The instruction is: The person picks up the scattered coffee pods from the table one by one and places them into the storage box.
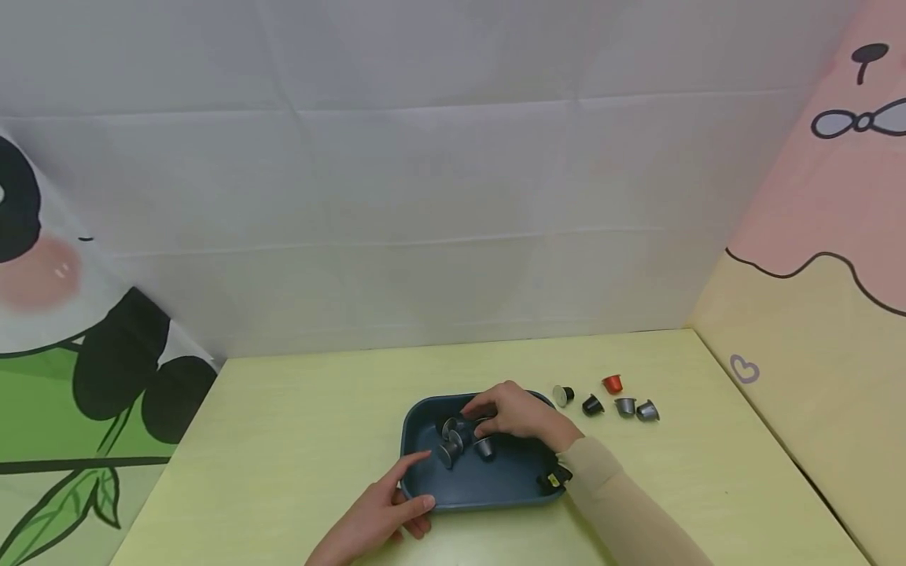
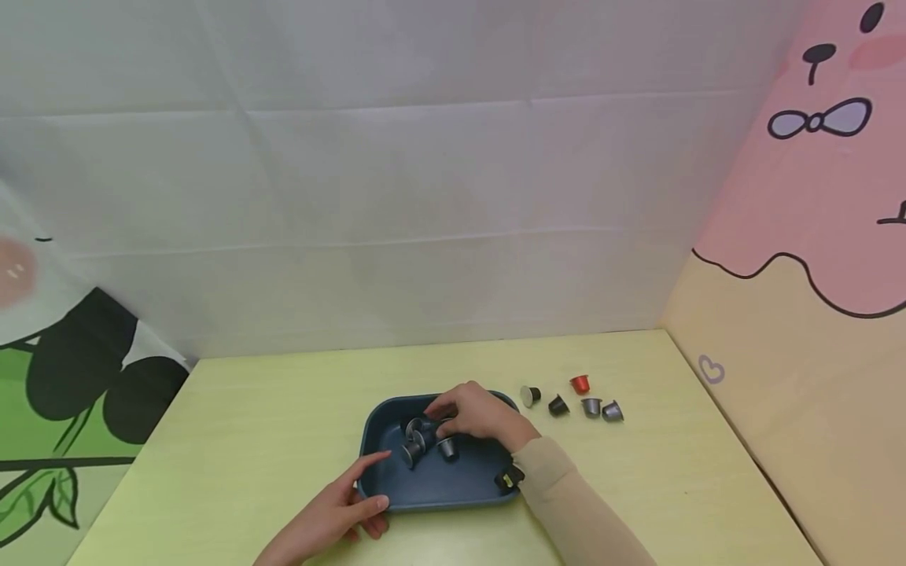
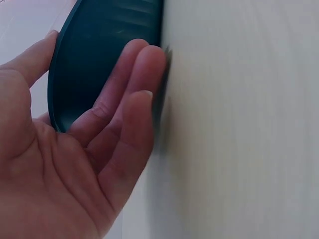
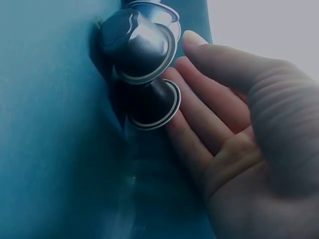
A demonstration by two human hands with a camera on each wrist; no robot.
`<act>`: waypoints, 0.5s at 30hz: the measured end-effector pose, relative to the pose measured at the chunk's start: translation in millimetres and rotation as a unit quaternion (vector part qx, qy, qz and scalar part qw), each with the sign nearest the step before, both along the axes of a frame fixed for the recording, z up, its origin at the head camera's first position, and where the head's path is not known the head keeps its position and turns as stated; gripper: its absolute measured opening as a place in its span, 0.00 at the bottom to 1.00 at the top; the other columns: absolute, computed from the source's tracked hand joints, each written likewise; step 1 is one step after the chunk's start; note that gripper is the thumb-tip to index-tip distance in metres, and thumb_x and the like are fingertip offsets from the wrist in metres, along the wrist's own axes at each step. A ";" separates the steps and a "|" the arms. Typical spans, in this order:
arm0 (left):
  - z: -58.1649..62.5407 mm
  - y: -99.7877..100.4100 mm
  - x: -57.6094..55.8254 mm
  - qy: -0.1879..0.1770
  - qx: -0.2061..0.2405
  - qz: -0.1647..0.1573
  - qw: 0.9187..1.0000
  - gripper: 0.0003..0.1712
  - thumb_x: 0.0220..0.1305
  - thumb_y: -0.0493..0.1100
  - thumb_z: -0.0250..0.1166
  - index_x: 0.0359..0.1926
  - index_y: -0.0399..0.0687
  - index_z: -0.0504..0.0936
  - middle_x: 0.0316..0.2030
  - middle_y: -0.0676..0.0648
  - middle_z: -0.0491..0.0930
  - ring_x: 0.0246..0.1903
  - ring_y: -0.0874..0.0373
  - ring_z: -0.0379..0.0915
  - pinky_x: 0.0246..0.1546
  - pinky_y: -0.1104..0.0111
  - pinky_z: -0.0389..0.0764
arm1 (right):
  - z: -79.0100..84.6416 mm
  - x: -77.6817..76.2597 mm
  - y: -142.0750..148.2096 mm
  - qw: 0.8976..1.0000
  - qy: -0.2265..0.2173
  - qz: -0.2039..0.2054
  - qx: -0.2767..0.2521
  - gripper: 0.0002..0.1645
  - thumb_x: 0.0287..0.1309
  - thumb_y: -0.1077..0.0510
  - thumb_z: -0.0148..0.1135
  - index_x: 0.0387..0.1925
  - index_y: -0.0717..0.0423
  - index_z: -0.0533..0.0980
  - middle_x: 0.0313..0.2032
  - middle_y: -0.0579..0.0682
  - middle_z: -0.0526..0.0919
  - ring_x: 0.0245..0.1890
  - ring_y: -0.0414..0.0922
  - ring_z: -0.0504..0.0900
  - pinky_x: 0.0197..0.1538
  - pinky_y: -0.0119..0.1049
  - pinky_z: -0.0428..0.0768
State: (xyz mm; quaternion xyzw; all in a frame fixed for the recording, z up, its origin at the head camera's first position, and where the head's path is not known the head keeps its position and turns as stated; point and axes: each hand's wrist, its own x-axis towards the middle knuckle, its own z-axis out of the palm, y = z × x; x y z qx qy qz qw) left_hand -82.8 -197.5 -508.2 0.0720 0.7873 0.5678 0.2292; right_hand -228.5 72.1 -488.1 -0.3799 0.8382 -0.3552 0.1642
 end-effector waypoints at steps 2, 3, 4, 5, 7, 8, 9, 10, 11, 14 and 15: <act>-0.2 -0.3 1.0 0.005 -0.001 0.001 1.000 0.38 0.71 0.53 0.63 0.76 0.57 0.58 0.28 0.45 0.86 0.29 0.48 0.84 0.24 0.60 0.77 | -1.2 -0.2 0.1 1.000 -0.010 0.000 -0.008 0.22 0.57 0.60 0.73 0.54 0.55 0.82 0.50 0.45 0.85 0.50 0.42 0.84 0.49 0.32 0.79; -0.4 -0.6 1.4 0.007 -0.002 0.001 1.000 0.38 0.71 0.53 0.63 0.76 0.57 0.58 0.28 0.45 0.86 0.29 0.48 0.84 0.25 0.60 0.77 | -1.5 -0.1 0.2 1.000 -0.012 -0.001 -0.010 0.22 0.57 0.60 0.73 0.54 0.55 0.82 0.50 0.45 0.85 0.50 0.41 0.84 0.49 0.32 0.79; -0.5 -0.8 1.8 0.008 -0.001 0.001 1.000 0.38 0.71 0.53 0.63 0.76 0.56 0.58 0.28 0.45 0.86 0.29 0.48 0.84 0.25 0.60 0.77 | -1.8 -0.1 0.2 1.000 -0.014 -0.001 -0.011 0.22 0.57 0.60 0.73 0.54 0.54 0.82 0.50 0.45 0.85 0.50 0.41 0.84 0.49 0.32 0.79; -0.5 -1.1 2.2 0.009 0.002 0.001 1.000 0.39 0.71 0.52 0.63 0.76 0.56 0.57 0.28 0.45 0.86 0.29 0.48 0.84 0.26 0.61 0.78 | -2.1 -0.2 0.2 1.000 -0.016 -0.001 -0.013 0.22 0.57 0.60 0.73 0.54 0.54 0.82 0.50 0.45 0.85 0.50 0.41 0.84 0.49 0.32 0.79; -0.7 -1.8 2.9 0.007 0.012 0.002 1.000 0.40 0.71 0.52 0.63 0.77 0.55 0.56 0.28 0.44 0.86 0.29 0.47 0.84 0.29 0.62 0.79 | -2.7 -0.7 0.1 1.000 -0.017 0.001 -0.016 0.21 0.58 0.59 0.72 0.54 0.54 0.82 0.50 0.44 0.85 0.50 0.41 0.84 0.49 0.31 0.79; -0.8 -2.1 3.2 0.008 0.017 0.003 1.000 0.41 0.71 0.51 0.63 0.78 0.55 0.55 0.28 0.43 0.86 0.29 0.47 0.85 0.31 0.63 0.80 | -3.1 -1.1 -0.2 1.000 -0.018 0.002 -0.017 0.21 0.58 0.59 0.72 0.54 0.54 0.82 0.50 0.44 0.85 0.50 0.41 0.84 0.49 0.31 0.79; -1.1 -2.4 3.6 0.010 0.021 0.003 1.000 0.42 0.71 0.51 0.63 0.78 0.55 0.53 0.29 0.43 0.86 0.29 0.46 0.85 0.32 0.64 0.80 | -3.1 -1.2 -0.1 1.000 -0.020 0.003 -0.018 0.21 0.58 0.59 0.72 0.54 0.54 0.82 0.50 0.45 0.85 0.50 0.41 0.84 0.49 0.32 0.79; -1.3 -2.6 3.9 0.011 0.026 0.004 1.000 0.42 0.71 0.50 0.63 0.78 0.54 0.52 0.29 0.42 0.86 0.29 0.46 0.85 0.34 0.65 0.80 | -3.0 -1.5 0.0 1.000 -0.021 0.004 -0.019 0.21 0.59 0.59 0.72 0.54 0.55 0.82 0.50 0.45 0.85 0.50 0.42 0.84 0.49 0.32 0.79; -1.5 -2.7 4.2 0.012 0.031 0.004 0.999 0.43 0.71 0.49 0.63 0.79 0.54 0.51 0.29 0.42 0.86 0.30 0.45 0.85 0.35 0.65 0.80 | -2.8 -1.6 0.1 1.000 -0.024 0.004 -0.020 0.21 0.59 0.59 0.72 0.54 0.55 0.82 0.50 0.45 0.86 0.50 0.42 0.84 0.49 0.32 0.79; -2.2 -2.6 4.6 0.018 0.041 0.006 0.999 0.43 0.71 0.48 0.63 0.79 0.54 0.50 0.29 0.41 0.86 0.29 0.45 0.85 0.36 0.66 0.80 | -1.9 -2.2 0.7 0.999 -0.030 0.003 -0.020 0.20 0.59 0.60 0.71 0.54 0.56 0.82 0.50 0.45 0.85 0.50 0.42 0.84 0.48 0.32 0.79; -2.4 -2.6 4.7 0.018 0.044 0.008 0.999 0.43 0.71 0.48 0.63 0.79 0.54 0.49 0.29 0.41 0.86 0.29 0.45 0.85 0.36 0.66 0.80 | -1.1 -2.1 1.1 0.999 -0.032 0.003 -0.020 0.20 0.59 0.60 0.71 0.54 0.56 0.82 0.50 0.46 0.85 0.49 0.43 0.84 0.48 0.32 0.79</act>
